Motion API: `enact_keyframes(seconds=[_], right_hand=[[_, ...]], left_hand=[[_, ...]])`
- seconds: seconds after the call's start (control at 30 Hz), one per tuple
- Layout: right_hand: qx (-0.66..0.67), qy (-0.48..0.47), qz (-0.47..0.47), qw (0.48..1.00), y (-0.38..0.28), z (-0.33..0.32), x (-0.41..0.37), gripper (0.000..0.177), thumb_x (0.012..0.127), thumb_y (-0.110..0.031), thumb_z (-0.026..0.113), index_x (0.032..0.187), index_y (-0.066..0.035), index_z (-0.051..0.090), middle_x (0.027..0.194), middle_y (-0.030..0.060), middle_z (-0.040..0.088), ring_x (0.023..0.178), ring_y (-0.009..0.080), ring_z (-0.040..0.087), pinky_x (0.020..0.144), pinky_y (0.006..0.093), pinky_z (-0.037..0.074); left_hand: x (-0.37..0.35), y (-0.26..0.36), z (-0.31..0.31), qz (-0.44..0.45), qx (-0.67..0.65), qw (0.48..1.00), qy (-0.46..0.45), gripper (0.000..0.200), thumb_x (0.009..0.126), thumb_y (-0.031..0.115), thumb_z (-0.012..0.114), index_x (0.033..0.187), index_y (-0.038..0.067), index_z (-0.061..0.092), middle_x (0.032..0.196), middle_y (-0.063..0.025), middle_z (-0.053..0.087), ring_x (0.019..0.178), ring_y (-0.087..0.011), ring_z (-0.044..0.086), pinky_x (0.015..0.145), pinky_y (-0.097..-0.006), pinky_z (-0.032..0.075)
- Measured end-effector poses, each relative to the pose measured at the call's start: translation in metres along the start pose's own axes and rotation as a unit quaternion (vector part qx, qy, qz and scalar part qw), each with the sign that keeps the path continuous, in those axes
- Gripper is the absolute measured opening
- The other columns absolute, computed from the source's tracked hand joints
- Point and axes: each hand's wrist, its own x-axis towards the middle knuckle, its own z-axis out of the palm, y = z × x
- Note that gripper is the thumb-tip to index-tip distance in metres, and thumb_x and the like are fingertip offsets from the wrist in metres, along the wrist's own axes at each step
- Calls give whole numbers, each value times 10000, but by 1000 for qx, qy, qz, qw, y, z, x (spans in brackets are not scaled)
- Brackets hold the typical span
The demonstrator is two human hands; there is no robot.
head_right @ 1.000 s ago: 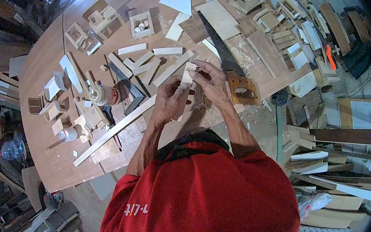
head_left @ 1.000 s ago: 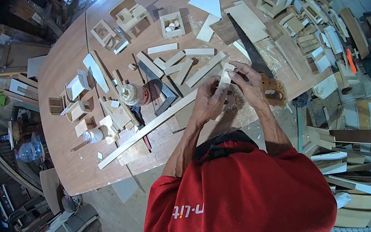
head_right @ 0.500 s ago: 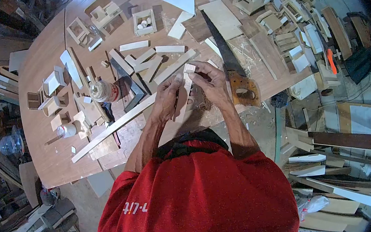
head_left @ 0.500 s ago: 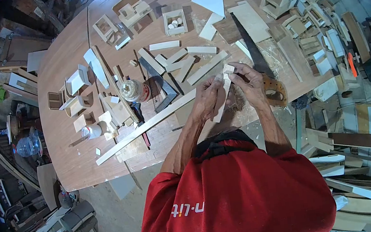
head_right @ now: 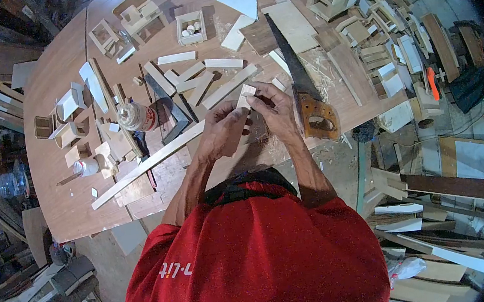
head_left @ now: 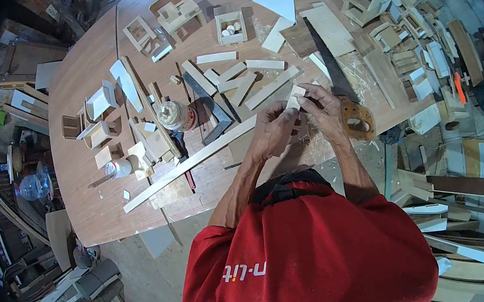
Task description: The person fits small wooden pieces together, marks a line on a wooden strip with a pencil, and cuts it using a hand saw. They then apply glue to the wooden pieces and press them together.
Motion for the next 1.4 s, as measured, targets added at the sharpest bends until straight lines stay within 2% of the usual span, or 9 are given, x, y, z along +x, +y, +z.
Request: enact_keyframes(seconds=[0.2,0.27,0.57,0.9,0.97,1.1,1.2,1.27,1.4], right_hand=[[48,11,4,999,9,4,-3,307,875,-78,646,1167,-3,590,1027,74,642,939,122,589,832,265,488],[46,16,5,999,10,4,-4,305,873,-78,648,1162,0,590,1026,73,640,938,122,588,834,266,489],[53,26,-2,998,12,4,-5,306,869,-66,649,1167,-27,593,978,50,640,894,106,595,772,241,510],[67,30,-2,997,14,1,-6,319,862,-67,656,1171,-19,595,989,52,639,905,111,589,807,252,496],[69,30,0,997,14,2,-7,319,862,-68,657,1171,-18,595,992,53,637,909,110,588,808,253,496],[76,28,4,997,18,1,-7,322,865,-74,655,1177,-24,596,998,54,632,915,107,584,803,252,499],[67,25,16,997,17,-3,-5,303,882,-104,640,1176,-39,606,1004,46,632,914,104,582,800,255,498],[58,26,33,997,12,-5,-4,290,893,-121,629,1173,-47,613,1009,41,634,911,101,580,797,259,496],[-15,2,31,999,1,-12,1,250,912,-141,600,1146,-64,638,1028,26,638,912,97,576,791,260,487]], left_hand=[[-2,2,1,13,85,996,13,295,916,242,566,1046,-16,628,870,-87,644,756,-157,608,662,-292,513],[-3,2,3,44,91,994,29,261,910,200,575,1002,-37,631,786,-85,647,701,-141,603,590,-273,489],[1,-1,5,78,143,985,53,285,907,215,587,1014,-43,639,745,-98,651,646,-122,586,547,-267,458],[3,-9,2,120,192,973,54,361,927,295,578,1052,-38,640,783,-107,653,672,-145,595,567,-282,492],[2,-7,4,114,177,975,67,249,890,178,581,1005,-36,634,705,-106,634,623,-148,567,577,-305,457],[-1,-2,4,118,180,975,60,261,900,200,577,1002,-32,636,704,-102,638,622,-141,567,570,-299,449],[-2,3,5,73,152,985,47,281,915,229,568,989,-31,645,728,-89,643,631,-126,573,566,-283,452],[-2,6,4,23,100,994,25,395,921,352,564,1009,-24,647,824,-91,652,680,-149,612,564,-274,484],[-2,10,0,-21,65,998,1,378,932,348,545,975,-17,629,800,-77,630,673,-142,619,557,-260,479]])
